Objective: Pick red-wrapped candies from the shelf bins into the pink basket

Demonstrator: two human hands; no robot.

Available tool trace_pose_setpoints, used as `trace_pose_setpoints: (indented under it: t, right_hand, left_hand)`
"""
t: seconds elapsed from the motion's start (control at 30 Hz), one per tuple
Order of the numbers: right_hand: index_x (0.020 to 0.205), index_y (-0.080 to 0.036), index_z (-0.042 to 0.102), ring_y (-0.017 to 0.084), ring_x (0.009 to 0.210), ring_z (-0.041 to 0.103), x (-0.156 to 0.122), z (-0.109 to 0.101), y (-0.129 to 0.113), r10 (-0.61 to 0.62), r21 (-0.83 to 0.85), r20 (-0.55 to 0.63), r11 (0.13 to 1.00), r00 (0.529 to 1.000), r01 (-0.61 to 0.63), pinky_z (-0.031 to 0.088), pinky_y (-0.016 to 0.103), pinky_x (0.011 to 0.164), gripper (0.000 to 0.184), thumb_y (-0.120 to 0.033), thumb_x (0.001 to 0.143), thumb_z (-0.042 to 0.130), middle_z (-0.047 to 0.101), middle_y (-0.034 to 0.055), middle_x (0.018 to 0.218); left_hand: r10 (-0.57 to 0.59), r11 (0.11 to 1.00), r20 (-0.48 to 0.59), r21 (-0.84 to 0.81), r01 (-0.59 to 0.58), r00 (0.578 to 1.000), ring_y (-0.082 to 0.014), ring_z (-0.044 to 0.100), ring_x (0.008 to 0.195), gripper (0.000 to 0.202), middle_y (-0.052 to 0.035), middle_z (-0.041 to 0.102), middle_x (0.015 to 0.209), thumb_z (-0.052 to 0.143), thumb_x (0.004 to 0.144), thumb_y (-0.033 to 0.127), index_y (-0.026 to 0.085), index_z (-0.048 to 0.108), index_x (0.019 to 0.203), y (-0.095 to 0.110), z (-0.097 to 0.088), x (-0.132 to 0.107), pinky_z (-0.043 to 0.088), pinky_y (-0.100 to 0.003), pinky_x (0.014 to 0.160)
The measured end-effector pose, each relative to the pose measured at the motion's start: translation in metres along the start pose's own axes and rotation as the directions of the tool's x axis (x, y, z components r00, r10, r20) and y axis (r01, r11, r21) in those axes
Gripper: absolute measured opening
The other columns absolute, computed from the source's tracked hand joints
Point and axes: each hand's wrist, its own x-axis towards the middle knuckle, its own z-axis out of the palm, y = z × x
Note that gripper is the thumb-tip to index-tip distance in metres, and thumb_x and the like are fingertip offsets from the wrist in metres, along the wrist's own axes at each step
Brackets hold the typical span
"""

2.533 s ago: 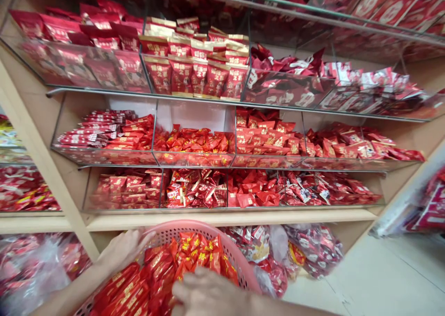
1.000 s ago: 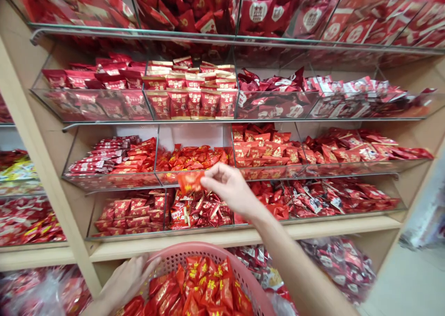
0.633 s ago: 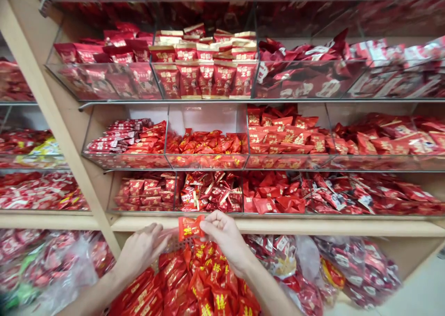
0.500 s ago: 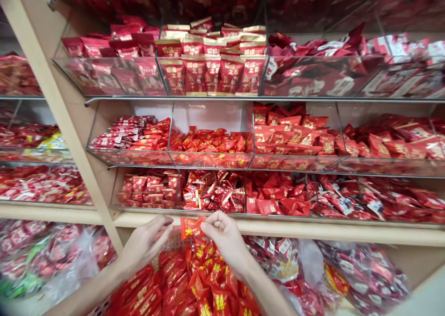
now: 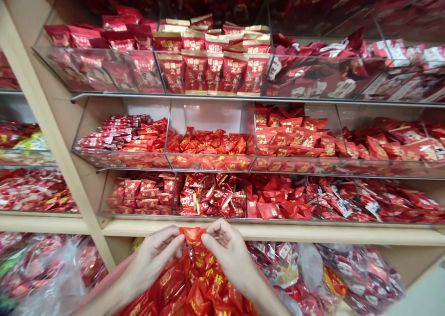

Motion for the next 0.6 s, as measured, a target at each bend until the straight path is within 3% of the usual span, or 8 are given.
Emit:
trace_pose_setpoints:
  t: [0.1, 0.2, 0.27, 0.33, 0.47, 0.6]
  right_hand:
    - [0.088, -0.02, 0.056, 0.014, 0.085, 0.056, -0.004, 0.006, -0.001, 0.129, 0.22, 0.074, 0.965, 0.989, -0.142, 0.046, 0.028, 0.076, 0.021, -0.04, 0.081, 0.058, 0.056, 0.0013, 0.094]
    - [0.101, -0.022, 0.055, 0.014, 0.081, 0.062, -0.006, 0.012, 0.0, 0.254, 0.421, 0.221, 0.846, 0.942, -0.326, 0.049, 0.029, 0.073, 0.03, -0.046, 0.087, 0.046, 0.056, 0.0034, 0.101]
    - [0.106, -0.022, 0.055, 0.012, 0.075, 0.063, -0.008, 0.015, 0.0, 0.282, 0.432, 0.301, 0.811, 0.911, -0.394, 0.049, 0.025, 0.068, 0.03, -0.043, 0.085, 0.051, 0.057, 0.0025, 0.097]
    - [0.108, -0.022, 0.054, 0.009, 0.072, 0.061, -0.009, 0.017, -0.001, 0.282, 0.406, 0.321, 0.821, 0.904, -0.4, 0.048, 0.021, 0.066, 0.031, -0.033, 0.079, 0.063, 0.058, 0.0005, 0.092]
    - [0.103, -0.021, 0.055, 0.007, 0.067, 0.056, -0.011, 0.018, -0.004, 0.265, 0.351, 0.253, 0.871, 0.931, -0.343, 0.047, 0.021, 0.063, 0.037, -0.027, 0.07, 0.072, 0.059, 0.001, 0.093]
    - [0.1, -0.019, 0.056, 0.009, 0.071, 0.055, -0.01, 0.017, 0.003, 0.221, 0.233, 0.182, 0.937, 0.958, -0.26, 0.046, 0.022, 0.061, 0.035, -0.028, 0.07, 0.071, 0.06, 0.0027, 0.095]
  left_hand:
    - [0.058, 0.998, -0.044, 0.025, -0.056, 0.997, -0.0134, 0.06, 0.066, 0.025, -0.0026, 0.063, 0.075, 0.044, 0.087, 0.034, 0.019, 0.063, 0.084, 0.001, -0.006, -0.005, 0.049, -0.023, 0.061]
    - [0.25, 0.959, -0.046, 0.153, -0.241, 0.967, -0.016, 0.061, 0.09, 0.026, -0.0059, 0.066, 0.098, 0.044, 0.088, 0.024, 0.022, 0.064, 0.103, 0.0, -0.013, -0.009, 0.049, -0.027, 0.08]
    - [0.358, 0.911, -0.024, 0.228, -0.343, 0.933, -0.0156, 0.059, 0.099, 0.031, -0.0053, 0.065, 0.106, 0.043, 0.087, 0.018, 0.024, 0.061, 0.112, -0.003, -0.016, -0.011, 0.047, -0.028, 0.087]
    - [0.395, 0.89, -0.011, 0.252, -0.379, 0.919, -0.015, 0.058, 0.102, 0.034, -0.0046, 0.064, 0.11, 0.043, 0.087, 0.015, 0.026, 0.059, 0.115, -0.005, -0.017, -0.012, 0.047, -0.028, 0.088]
    - [0.341, 0.921, -0.024, 0.208, -0.329, 0.94, -0.0158, 0.059, 0.102, 0.032, -0.0035, 0.066, 0.11, 0.047, 0.086, 0.018, 0.027, 0.062, 0.113, -0.004, -0.015, -0.011, 0.047, -0.028, 0.089]
    - [0.081, 0.995, -0.073, -0.047, -0.085, 0.994, -0.0172, 0.061, 0.098, 0.03, -0.0025, 0.067, 0.109, 0.046, 0.086, 0.025, 0.027, 0.063, 0.111, 0.002, -0.011, -0.01, 0.048, -0.03, 0.088]
